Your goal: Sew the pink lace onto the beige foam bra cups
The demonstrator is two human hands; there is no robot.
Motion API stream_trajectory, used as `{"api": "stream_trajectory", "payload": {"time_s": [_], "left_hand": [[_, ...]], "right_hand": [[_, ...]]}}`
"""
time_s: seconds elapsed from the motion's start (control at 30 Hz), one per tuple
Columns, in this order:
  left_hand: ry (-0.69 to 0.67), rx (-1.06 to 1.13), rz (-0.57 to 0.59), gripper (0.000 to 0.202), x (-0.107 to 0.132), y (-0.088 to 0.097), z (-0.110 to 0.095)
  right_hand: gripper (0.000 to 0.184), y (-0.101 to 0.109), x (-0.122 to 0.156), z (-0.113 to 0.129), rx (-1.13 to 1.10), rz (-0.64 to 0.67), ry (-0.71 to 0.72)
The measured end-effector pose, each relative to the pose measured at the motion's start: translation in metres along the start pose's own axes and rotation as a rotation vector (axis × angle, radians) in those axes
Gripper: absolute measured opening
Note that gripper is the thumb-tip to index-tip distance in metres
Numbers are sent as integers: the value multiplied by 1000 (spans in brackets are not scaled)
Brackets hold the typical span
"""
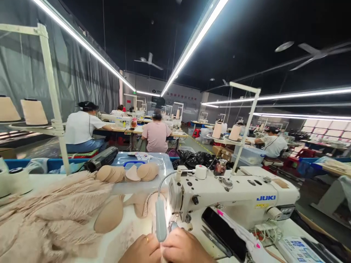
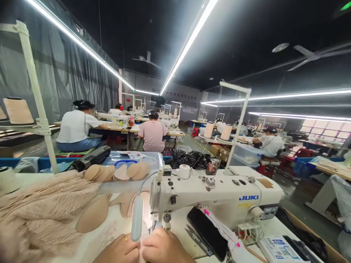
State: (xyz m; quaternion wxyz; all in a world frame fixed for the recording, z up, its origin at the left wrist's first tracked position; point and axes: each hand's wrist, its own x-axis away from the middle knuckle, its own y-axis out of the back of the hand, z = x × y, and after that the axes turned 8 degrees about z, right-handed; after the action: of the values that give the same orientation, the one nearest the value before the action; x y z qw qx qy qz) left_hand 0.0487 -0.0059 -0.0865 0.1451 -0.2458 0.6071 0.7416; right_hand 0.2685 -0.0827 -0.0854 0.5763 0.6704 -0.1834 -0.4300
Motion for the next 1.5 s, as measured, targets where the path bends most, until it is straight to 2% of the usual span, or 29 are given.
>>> {"api": "stream_trajectory", "payload": {"time_s": [0.03, 0.07, 0.17, 0.3, 0.4, 0.57, 0.83, 1.23, 1.4, 1.5], "left_hand": [[23, -8, -1, 18, 1, 7, -6], [45, -6, 49, 16, 0, 15, -13], [68, -4, 184, 17, -8, 36, -25], [81, -9, 275, 21, -14, 45, -26], [76, -6, 322, 23, -12, 45, -28], [82, -3, 324, 23, -13, 45, -30], [92, 4, 356, 14, -15, 41, -31], [108, 31, 306, 17, -13, 33, -33], [103, 38, 292, 20, -13, 27, -32], [85, 47, 332, 19, -15, 24, -26]], "right_hand": [[10, 5, 5, 5, -31, 1, -7], [9, 11, 11, 11, -75, 5, -10], [33, 31, 25, 18, -213, 39, -43], [36, 44, 32, 15, -217, 155, -3], [37, 47, 33, 15, -205, 173, 8], [37, 48, 36, 14, -190, 188, -23], [37, 47, 38, 11, -197, 291, -59], [30, 40, 38, 10, -279, 144, -110], [29, 37, 35, 10, -233, 147, -104], [30, 32, 36, 7, -205, 156, -112]]}}
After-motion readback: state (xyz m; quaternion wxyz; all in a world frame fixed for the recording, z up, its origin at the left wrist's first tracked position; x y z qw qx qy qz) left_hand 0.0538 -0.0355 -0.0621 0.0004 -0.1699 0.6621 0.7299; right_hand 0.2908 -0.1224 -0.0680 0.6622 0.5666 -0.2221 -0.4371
